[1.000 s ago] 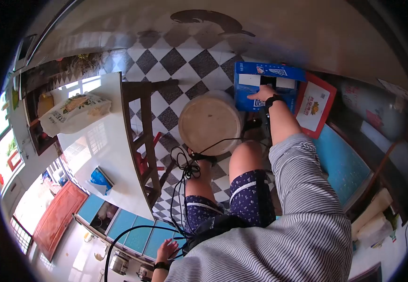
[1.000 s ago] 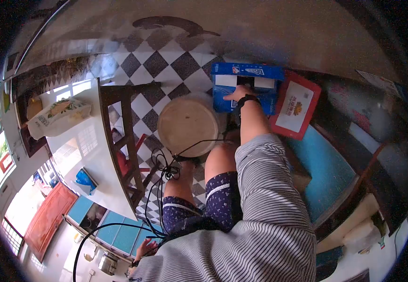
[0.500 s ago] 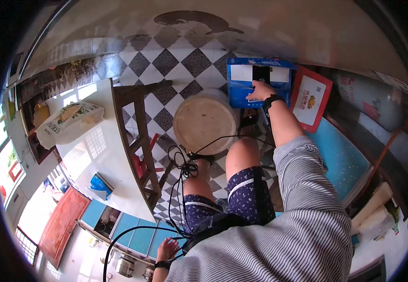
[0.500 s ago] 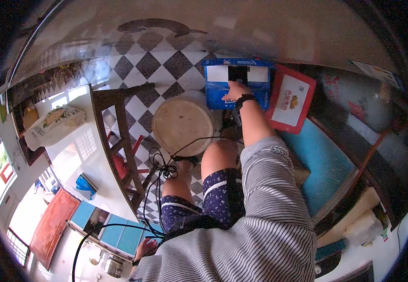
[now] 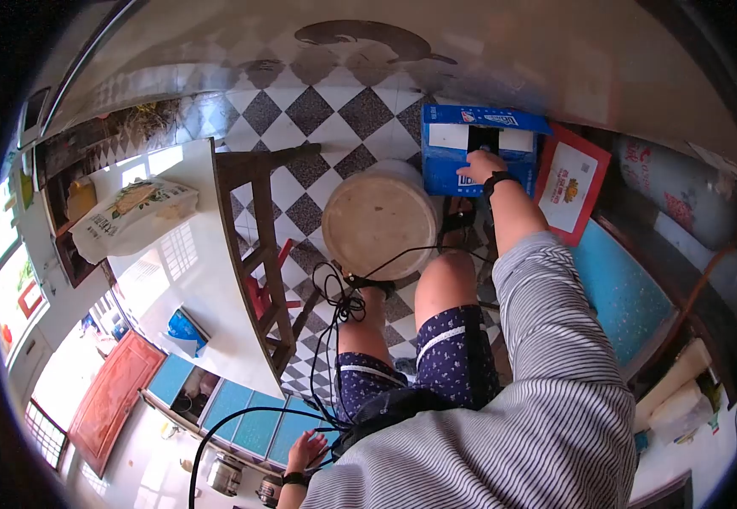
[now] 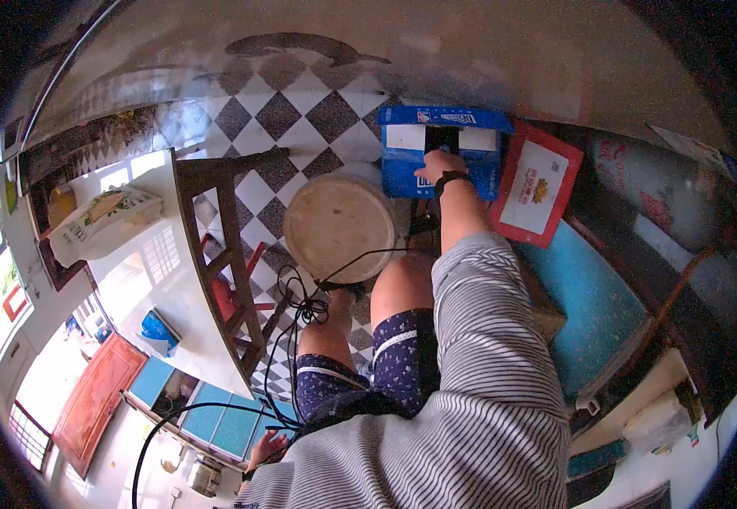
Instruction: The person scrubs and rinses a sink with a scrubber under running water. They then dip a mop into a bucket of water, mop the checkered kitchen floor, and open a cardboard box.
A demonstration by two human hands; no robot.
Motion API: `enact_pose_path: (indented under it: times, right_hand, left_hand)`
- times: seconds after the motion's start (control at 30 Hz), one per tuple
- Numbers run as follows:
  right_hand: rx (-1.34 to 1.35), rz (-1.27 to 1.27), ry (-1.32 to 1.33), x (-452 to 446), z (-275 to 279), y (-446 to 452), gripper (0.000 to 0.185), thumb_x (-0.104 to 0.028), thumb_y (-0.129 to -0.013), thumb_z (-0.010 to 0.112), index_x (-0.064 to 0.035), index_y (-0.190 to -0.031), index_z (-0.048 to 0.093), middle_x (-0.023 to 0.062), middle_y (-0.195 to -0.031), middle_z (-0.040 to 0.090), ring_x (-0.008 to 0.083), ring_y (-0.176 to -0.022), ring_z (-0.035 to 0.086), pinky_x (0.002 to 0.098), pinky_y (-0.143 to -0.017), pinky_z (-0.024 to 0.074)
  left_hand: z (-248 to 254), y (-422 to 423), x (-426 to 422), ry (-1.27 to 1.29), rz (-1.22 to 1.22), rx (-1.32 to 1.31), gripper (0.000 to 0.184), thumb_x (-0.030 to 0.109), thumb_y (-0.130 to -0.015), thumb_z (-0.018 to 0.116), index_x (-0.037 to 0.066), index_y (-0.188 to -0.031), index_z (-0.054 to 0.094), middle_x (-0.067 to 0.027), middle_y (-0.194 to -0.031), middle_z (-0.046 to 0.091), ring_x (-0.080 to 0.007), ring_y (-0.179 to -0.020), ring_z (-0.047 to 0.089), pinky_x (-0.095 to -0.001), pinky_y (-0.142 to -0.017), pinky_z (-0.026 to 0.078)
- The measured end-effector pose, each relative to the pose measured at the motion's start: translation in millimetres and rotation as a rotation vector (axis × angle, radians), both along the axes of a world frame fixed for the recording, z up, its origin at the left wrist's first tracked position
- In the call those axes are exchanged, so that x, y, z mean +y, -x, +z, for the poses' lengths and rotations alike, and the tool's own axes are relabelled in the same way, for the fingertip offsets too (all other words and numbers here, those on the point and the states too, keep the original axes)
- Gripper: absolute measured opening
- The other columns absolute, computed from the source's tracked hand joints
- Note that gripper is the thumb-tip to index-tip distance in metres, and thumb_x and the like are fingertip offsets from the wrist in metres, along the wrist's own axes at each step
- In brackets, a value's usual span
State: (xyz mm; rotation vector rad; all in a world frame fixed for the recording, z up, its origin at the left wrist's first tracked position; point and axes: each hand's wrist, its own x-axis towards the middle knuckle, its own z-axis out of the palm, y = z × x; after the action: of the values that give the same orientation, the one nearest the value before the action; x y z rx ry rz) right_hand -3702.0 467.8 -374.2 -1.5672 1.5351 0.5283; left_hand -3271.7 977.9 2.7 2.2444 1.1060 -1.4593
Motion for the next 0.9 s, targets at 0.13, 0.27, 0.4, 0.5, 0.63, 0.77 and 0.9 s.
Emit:
enact_pose_path:
  times: [0.13,0.27,0.4,0.5,0.63,0.77,0.9]
  right_hand:
    - [0.05,-0.042,0.027,14,4,-1,0.038,-0.041,-0.072,0.062,-0.0099,-0.094,0.062,0.0155,-0.098,0.059,0.0311,-0.094,0.055,0.04,-0.08,0.0435]
    - [0.07,-0.023,0.063,16,13,-1,0.039,-0.042,-0.074,0.059,-0.0097,-0.095,0.061,0.0143,-0.099,0.059,0.0308,-0.094,0.055,0.04,-0.08,0.0433]
    - [0.124,-0.074,-0.012,13,20,-2,0.041,-0.041,-0.074,0.06,-0.008,-0.098,0.061,0.0137,-0.102,0.058,0.0307,-0.096,0.054,0.0394,-0.081,0.043]
    - [0.085,-0.067,0.018,13,24,-3,0.042,-0.041,-0.074,0.059,-0.0068,-0.099,0.06,0.014,-0.103,0.058,0.0305,-0.097,0.054,0.0388,-0.082,0.0428]
    - [0.089,-0.119,0.052,18,14,0,0.042,-0.041,-0.074,0.059,-0.0061,-0.098,0.061,0.0144,-0.102,0.059,0.0308,-0.096,0.054,0.0383,-0.083,0.0426]
    - [0.026,-0.154,0.045,15,33,4,0.044,-0.042,-0.071,0.06,-0.0048,-0.095,0.061,0.016,-0.099,0.059,0.0312,-0.095,0.055,0.0389,-0.081,0.0435]
    - [0.097,-0.136,0.091,24,66,-8,0.044,-0.042,-0.071,0.06,-0.0062,-0.096,0.061,0.0161,-0.101,0.058,0.0317,-0.095,0.055,0.0404,-0.081,0.0438]
  left_hand:
    - [7,-3,-5,0.007,-0.062,0.075,0.038,0.036,-0.088,0.042,0.011,-0.116,0.043,-0.0075,-0.096,0.058,-0.0224,-0.087,0.057,-0.0397,-0.075,0.046]
    - [10,-1,-19,0.006,-0.121,0.056,0.038,0.038,-0.087,0.042,0.012,-0.115,0.044,-0.0052,-0.095,0.058,-0.0195,-0.086,0.058,-0.0364,-0.071,0.047]
    - [9,-5,-13,0.009,-0.117,0.068,0.038,0.038,-0.087,0.043,0.012,-0.115,0.044,-0.0051,-0.094,0.059,-0.0192,-0.086,0.058,-0.0356,-0.07,0.047]
    - [6,-7,-10,0.018,-0.123,0.067,0.038,0.038,-0.087,0.043,0.012,-0.115,0.044,-0.005,-0.094,0.059,-0.0193,-0.085,0.058,-0.0352,-0.069,0.048]
    - [-4,-18,5,0.077,-0.078,0.103,0.038,0.037,-0.087,0.044,0.011,-0.115,0.044,-0.0061,-0.094,0.059,-0.0205,-0.084,0.058,-0.0352,-0.069,0.048]
    - [1,-9,-10,0.054,-0.112,0.114,0.037,0.036,-0.086,0.046,0.011,-0.114,0.044,-0.0078,-0.095,0.059,-0.0218,-0.084,0.059,-0.0366,-0.069,0.048]
    - [-15,-14,-4,0.174,-0.013,0.099,0.034,0.032,-0.085,0.048,0.011,-0.112,0.045,-0.0107,-0.098,0.058,-0.0229,-0.084,0.059,-0.0387,-0.07,0.048]
